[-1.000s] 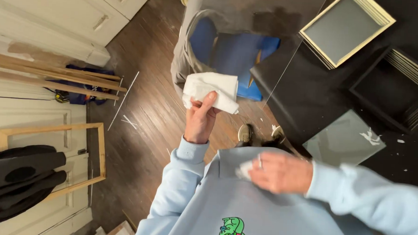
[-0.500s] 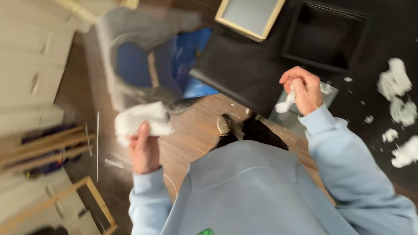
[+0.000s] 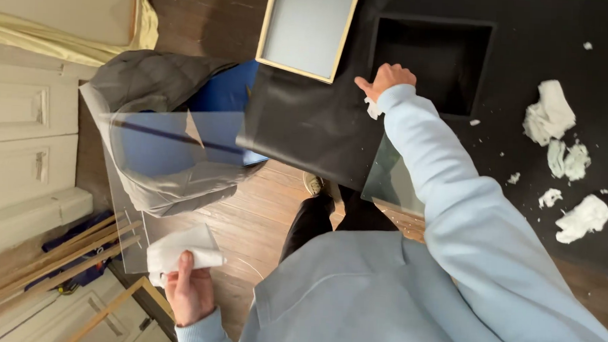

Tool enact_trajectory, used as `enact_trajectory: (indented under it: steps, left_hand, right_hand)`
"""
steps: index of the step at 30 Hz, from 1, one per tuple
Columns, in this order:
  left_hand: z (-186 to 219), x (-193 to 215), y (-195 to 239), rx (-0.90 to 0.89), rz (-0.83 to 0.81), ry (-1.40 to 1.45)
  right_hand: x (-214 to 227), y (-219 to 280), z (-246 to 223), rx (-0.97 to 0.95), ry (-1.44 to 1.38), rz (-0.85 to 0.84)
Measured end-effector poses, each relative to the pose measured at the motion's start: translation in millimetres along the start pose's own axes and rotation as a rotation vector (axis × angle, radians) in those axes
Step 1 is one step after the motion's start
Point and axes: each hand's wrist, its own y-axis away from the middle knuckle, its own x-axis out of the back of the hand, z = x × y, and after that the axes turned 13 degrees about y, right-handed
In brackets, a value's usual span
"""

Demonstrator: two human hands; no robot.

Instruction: The person wipes the surface of a framed mirror with a white cloth, then places it on a stack of similar frames. The person repeats this process with additional mirrors, wiping each one and stacking them. Finally, the person carries the stack of mirrors toward a door.

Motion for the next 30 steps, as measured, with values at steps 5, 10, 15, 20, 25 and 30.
enact_trajectory:
  steps: [5,10,15,20,25,30]
  left_hand:
    - [-10,15,4,-0.012,0.042,-0.003]
    - [-7,8,-17,0.024,-0.007,-0.023]
    - [8,2,-45,0.043,-0.040,-0.045]
    - [29,9,-78,0.046,-0.198,0.017]
    - [71,12,-104,-0.060,-0.190,-0.114]
    - [113,1,-100,-0.129,-0.197,-0.537]
  right_hand:
    - [-29,-17,1,0.036,0.086,-0.033]
    - [-28,0,0,0.010,0.065,-0.043]
    - [-45,-5,4,-0.042,-0.016,0.102]
    - [67,97,23,-0.057,-0.089,0.355]
    - [192,244,30,0.179,-0.204,0.388]
    - [223,312,28,0.224,-0.129,0.425]
